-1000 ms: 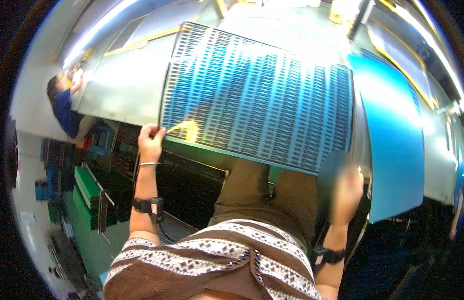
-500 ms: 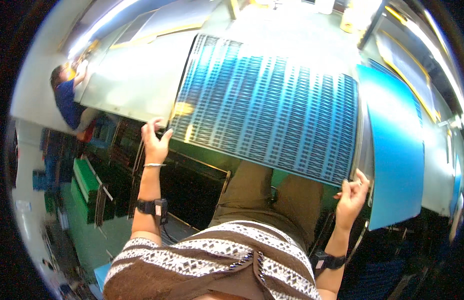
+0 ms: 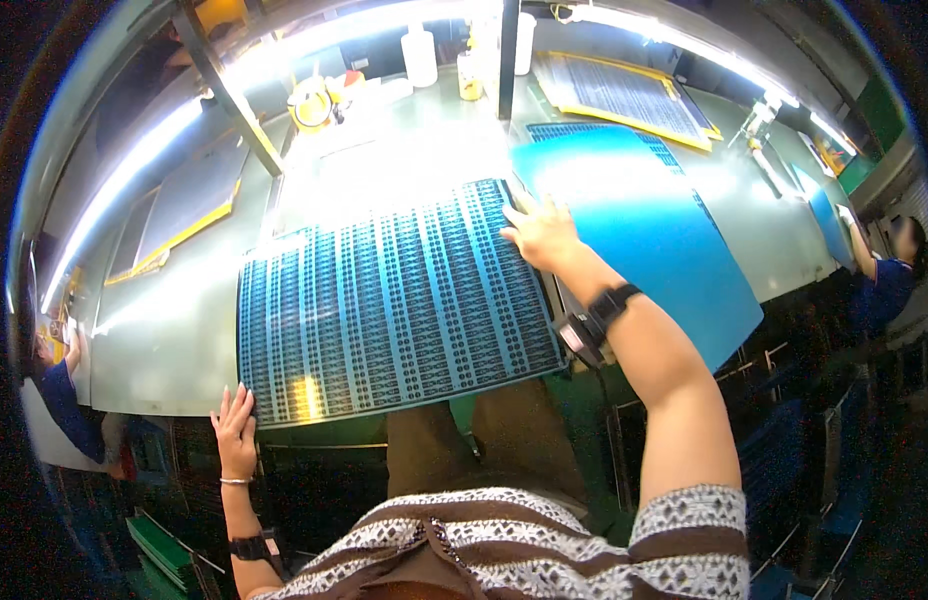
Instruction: The recorder is inspecting and stacking blue sheets and grid-patterned panels at an industrial workstation.
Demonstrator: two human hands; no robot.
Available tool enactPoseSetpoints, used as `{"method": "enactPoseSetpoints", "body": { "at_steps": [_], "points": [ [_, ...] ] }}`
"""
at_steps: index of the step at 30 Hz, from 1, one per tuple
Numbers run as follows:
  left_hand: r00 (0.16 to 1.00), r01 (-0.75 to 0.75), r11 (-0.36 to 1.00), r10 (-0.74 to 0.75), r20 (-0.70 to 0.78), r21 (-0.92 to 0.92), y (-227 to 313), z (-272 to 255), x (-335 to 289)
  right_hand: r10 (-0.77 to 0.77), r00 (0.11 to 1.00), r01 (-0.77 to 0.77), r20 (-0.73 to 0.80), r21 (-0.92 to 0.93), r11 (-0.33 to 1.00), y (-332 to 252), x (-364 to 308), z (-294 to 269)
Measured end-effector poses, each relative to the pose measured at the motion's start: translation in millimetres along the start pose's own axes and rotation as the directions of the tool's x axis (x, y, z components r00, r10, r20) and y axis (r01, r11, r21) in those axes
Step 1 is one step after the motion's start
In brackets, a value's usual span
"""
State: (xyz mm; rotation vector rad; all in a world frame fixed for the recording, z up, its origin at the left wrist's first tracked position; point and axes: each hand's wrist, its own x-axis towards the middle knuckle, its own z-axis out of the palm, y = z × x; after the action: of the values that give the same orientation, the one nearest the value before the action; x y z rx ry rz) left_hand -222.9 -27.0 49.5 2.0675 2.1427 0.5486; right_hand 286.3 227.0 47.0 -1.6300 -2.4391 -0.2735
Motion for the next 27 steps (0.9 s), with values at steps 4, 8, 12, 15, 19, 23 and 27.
{"method": "enactPoseSetpoints", "body": {
  "at_steps": [4,8,12,15,19,23,27],
  "points": [
    [0.998,-0.060,0.994,0.059,0.017,0.095,17,-15,13,0.036,0.996,-0.041,-0.087,-0.054,0.998,13,48,23],
    [0.985,-0.172,0.978,0.174,-0.008,0.120,0,-25,30,0.005,0.973,-0.019,-0.232,-0.057,0.998,7,73,44],
    [0.964,-0.252,0.962,0.259,-0.055,0.104,-9,-20,89,-0.033,0.984,0.015,-0.177,-0.103,0.995,-3,84,55],
    [0.961,-0.256,0.951,0.271,-0.063,0.174,-15,13,176,-0.152,0.978,0.116,-0.144,-0.234,0.965,16,87,49],
    [0.996,-0.042,0.957,0.063,-0.066,0.288,-41,46,233,-0.103,0.967,0.103,-0.231,-0.016,0.995,11,76,56],
    [0.998,0.066,0.936,-0.062,-0.022,0.346,-38,51,236,-0.049,0.965,0.066,-0.257,0.060,0.996,1,71,39],
    [0.982,0.174,0.938,-0.187,0.014,0.301,-24,52,246,0.042,0.985,-0.031,-0.169,0.070,0.997,7,70,38]
  ]
}}
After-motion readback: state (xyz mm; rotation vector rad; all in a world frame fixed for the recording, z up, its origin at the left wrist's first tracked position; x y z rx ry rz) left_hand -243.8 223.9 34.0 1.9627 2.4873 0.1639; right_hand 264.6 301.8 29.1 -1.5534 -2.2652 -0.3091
